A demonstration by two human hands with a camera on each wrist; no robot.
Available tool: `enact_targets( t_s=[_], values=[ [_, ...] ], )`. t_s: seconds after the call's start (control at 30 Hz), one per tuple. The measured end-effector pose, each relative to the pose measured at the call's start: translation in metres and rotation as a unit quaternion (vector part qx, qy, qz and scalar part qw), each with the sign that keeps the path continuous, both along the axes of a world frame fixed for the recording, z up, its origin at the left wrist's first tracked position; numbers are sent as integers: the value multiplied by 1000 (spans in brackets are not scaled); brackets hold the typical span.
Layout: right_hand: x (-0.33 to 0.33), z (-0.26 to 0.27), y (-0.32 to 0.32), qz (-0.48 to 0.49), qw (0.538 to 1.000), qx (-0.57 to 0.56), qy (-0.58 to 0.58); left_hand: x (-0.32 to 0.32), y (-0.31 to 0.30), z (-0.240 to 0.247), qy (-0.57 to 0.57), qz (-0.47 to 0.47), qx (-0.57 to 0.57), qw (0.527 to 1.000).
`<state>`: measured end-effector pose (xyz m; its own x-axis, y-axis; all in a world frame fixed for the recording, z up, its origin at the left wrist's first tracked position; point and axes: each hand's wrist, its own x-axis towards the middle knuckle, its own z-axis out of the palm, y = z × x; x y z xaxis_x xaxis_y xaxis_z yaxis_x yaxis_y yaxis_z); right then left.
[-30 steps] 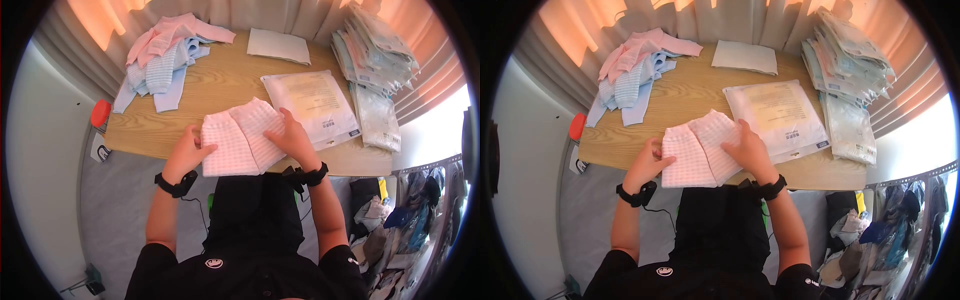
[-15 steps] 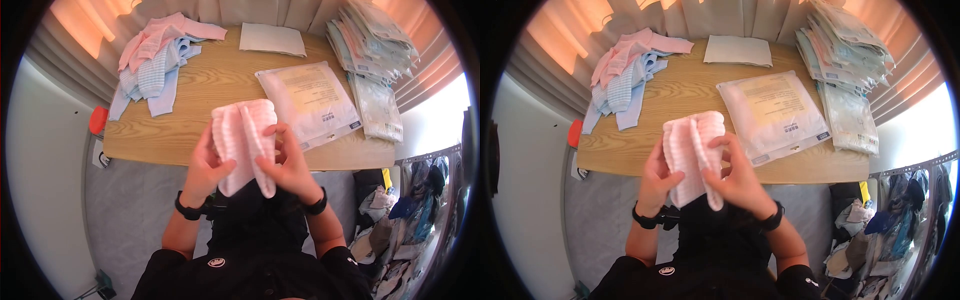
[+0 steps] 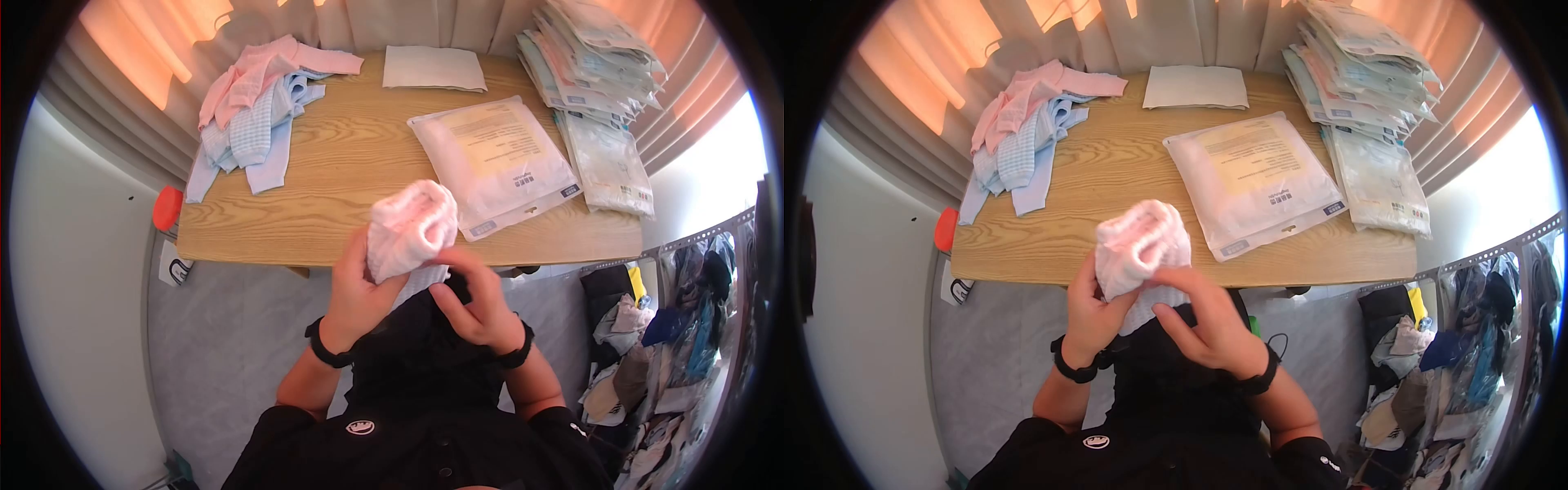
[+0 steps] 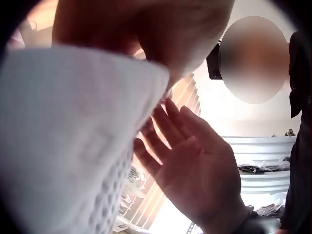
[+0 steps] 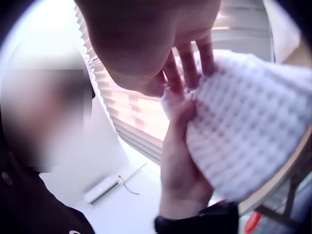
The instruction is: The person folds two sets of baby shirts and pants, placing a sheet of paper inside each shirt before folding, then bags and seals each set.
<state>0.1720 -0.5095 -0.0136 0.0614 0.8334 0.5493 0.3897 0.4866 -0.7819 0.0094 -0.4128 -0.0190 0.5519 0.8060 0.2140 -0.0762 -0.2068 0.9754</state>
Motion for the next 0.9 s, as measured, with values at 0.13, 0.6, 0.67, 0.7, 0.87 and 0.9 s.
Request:
enact_targets(
  t_s=[0.13, 0.6, 0.67, 0.7, 0.87, 0.9],
  values=[
    [14, 34, -3, -156, 961, 63, -217, -2, 1, 16, 98, -114, 56, 987],
    [41, -26, -39, -181, 940, -255, 136, 7, -13, -5, 279, -265, -85, 919],
    [52, -32, -49, -185, 917, -243, 258, 1, 0, -23, 256, -259, -122, 923],
    [49, -30, -51, -183, 895, -221, 342, -1, 6, -32, 196, -260, -227, 918],
    [33, -46, -54, -205, 829, -115, 508, 3, 4, -52, -83, -205, -452, 864],
    [29, -52, -55, -219, 833, -95, 499, 4, 4, -52, -106, -209, -472, 850]
  ],
)
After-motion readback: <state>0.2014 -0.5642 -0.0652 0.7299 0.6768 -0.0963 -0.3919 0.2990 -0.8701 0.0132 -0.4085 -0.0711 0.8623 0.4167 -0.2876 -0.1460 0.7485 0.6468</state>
